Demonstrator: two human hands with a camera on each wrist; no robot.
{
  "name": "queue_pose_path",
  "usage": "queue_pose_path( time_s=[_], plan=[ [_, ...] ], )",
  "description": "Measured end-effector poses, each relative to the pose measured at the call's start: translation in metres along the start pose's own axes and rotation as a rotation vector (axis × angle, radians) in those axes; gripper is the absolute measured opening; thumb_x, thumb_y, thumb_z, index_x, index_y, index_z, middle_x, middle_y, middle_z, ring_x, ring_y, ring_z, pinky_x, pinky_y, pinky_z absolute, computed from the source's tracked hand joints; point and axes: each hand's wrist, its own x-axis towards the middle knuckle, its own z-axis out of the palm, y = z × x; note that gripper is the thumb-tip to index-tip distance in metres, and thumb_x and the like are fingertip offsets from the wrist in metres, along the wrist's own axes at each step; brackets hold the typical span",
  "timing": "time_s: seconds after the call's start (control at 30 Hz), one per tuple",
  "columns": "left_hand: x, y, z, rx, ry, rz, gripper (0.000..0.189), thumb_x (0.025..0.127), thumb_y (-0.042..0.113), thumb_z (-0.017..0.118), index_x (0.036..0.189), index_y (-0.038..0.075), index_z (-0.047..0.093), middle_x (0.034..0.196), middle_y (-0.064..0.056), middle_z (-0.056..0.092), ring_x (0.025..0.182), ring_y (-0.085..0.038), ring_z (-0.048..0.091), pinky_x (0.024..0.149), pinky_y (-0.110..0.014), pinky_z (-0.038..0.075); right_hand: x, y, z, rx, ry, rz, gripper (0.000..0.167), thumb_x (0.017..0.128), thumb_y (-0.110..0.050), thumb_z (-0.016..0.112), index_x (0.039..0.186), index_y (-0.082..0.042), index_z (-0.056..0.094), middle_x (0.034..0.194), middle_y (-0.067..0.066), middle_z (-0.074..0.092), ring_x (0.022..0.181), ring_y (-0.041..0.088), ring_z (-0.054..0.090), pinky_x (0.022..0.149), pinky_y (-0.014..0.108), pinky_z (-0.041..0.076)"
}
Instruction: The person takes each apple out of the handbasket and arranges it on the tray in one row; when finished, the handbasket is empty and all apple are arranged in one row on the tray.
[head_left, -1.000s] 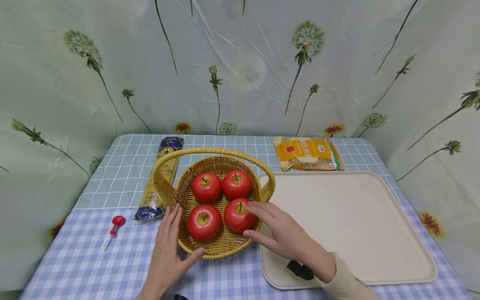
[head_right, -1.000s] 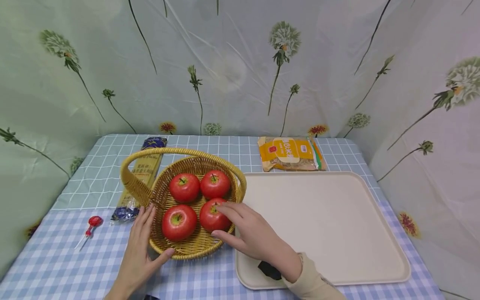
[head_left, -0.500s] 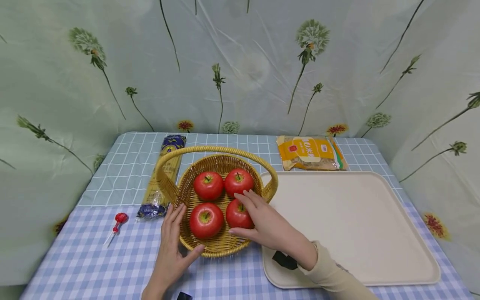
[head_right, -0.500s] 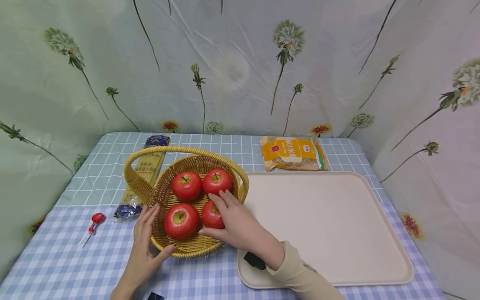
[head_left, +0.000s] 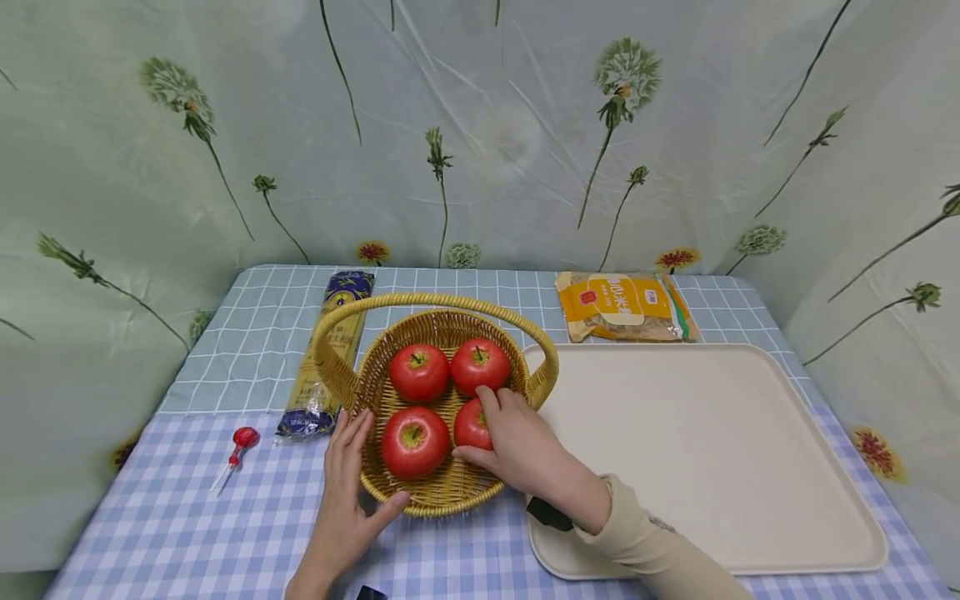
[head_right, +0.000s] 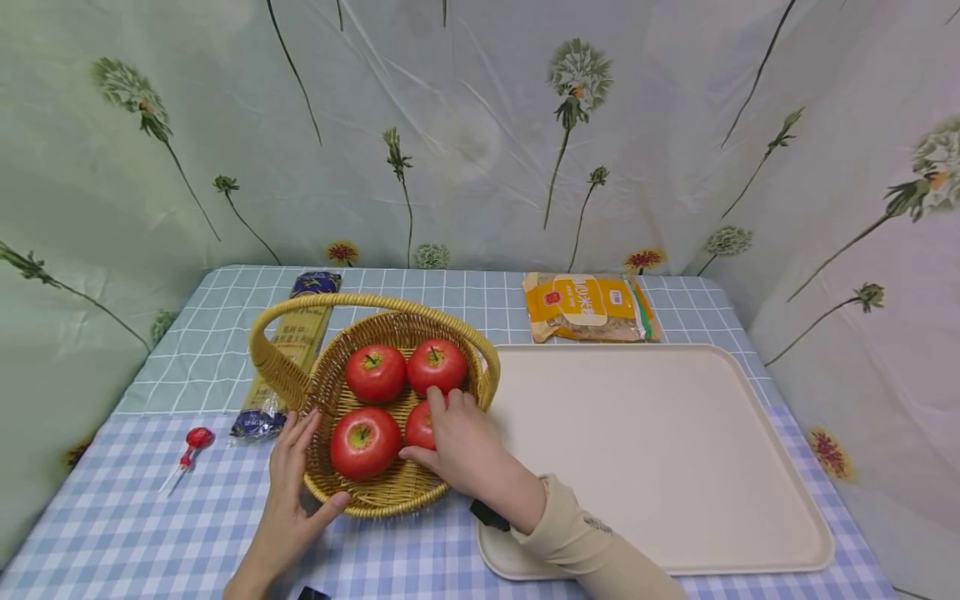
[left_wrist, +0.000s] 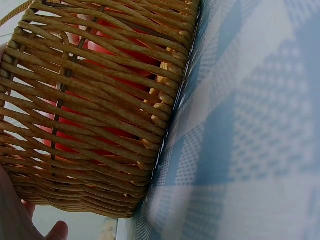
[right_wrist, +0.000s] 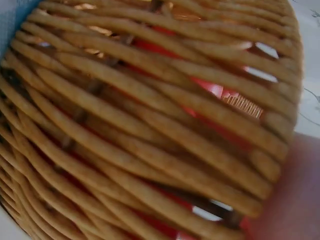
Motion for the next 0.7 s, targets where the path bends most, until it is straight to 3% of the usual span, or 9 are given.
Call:
queue_pose_path(
  time_s=[0.3, 0.7],
  plan=[
    [-0.0007, -0.001, 0.0009, -0.005, -0.007, -0.004, 0.099, 0.069, 0.021, 0.079, 0.15, 0.006, 0.025, 0.153, -0.007, 0.02, 0.142, -0.03, 0.001, 0.104, -0.063, 0.01, 0.0029, 0.0007, -0.0018, -0.092, -0.048, -0.025, 0.071, 0.08, -0.048, 0.071, 0.122, 0.003, 0.047, 0.089, 0.014, 0.053, 0.084, 0.026, 0.056, 0.07, 0.037, 0.052],
    [-0.001, -0.0012, 0.0004, -0.012, -0.004, -0.004, 0.099, 0.069, 0.02, 0.079, 0.15, 0.006, 0.024, 0.153, -0.008, 0.02, 0.142, -0.03, 0.001, 0.105, -0.062, 0.009, 0.0042, 0.0056, 0.0037, -0.134, 0.08, -0.097, 0.068, 0.07, -0.058, 0.075, 0.11, -0.008, 0.051, 0.082, 0.006, 0.046, 0.062, 0.019, 0.056, 0.047, 0.028, 0.044]
  ],
)
